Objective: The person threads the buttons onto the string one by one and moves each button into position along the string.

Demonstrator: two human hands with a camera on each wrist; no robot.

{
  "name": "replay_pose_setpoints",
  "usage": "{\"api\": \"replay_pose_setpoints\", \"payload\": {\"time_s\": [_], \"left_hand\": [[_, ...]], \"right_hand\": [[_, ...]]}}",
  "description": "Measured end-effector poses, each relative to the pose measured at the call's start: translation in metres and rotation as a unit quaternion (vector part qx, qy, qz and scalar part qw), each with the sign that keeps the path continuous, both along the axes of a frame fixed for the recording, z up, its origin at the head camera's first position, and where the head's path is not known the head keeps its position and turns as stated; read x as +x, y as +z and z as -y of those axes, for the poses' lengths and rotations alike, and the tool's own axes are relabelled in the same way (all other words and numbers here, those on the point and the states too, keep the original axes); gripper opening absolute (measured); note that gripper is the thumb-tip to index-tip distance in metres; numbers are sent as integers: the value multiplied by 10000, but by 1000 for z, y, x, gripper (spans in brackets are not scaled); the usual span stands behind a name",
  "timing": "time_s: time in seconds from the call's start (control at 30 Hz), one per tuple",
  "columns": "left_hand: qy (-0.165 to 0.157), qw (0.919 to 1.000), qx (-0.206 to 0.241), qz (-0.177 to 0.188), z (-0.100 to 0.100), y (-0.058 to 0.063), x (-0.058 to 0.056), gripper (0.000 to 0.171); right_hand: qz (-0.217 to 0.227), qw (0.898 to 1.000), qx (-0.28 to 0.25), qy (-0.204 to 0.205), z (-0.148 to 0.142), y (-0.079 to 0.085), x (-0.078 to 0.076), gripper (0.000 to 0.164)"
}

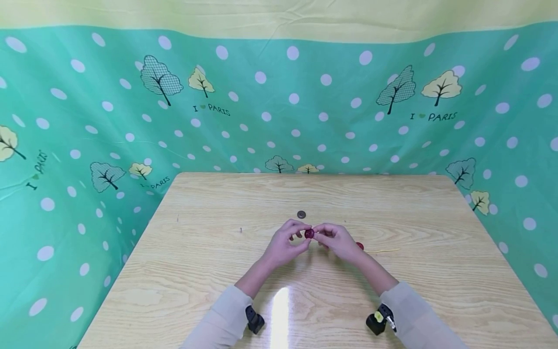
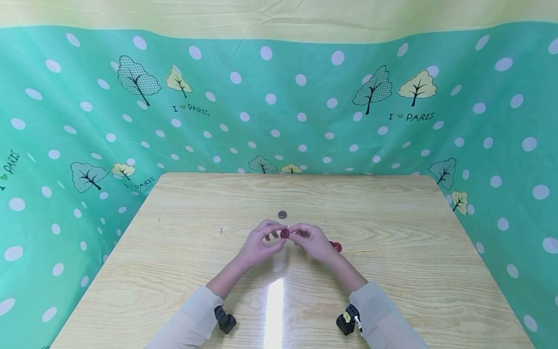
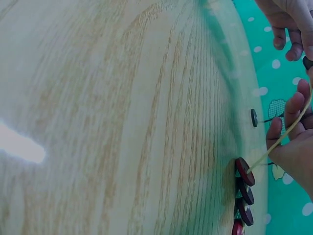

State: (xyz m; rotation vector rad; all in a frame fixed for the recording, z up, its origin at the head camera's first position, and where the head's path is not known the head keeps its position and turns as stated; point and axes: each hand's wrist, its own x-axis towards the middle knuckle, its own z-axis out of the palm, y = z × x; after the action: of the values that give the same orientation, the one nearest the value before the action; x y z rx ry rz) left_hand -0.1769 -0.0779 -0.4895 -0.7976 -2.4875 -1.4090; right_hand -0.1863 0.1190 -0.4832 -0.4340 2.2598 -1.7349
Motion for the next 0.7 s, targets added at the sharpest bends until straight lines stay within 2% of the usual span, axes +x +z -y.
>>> {"api": "replay_pose_setpoints", "payload": {"time_s": [0.2,0.4,0.57,0.7], "left_hand": [[82,9999,-68,67,0,1,0,29],[261,9991,-111,315,-1,2,0,32],[298,9981,-113,521,-1,2,0,36],[271,9972,62,691,-1,2,1,37]], "right_hand": [[173,9997,44,-159,-1,-1,-2,25],[449,9988,-95,-195,-1,2,-1,30],[441,9989,-114,-102,-1,3,0,31],[370,9991,-99,-162,-2,2,0,32]]}}
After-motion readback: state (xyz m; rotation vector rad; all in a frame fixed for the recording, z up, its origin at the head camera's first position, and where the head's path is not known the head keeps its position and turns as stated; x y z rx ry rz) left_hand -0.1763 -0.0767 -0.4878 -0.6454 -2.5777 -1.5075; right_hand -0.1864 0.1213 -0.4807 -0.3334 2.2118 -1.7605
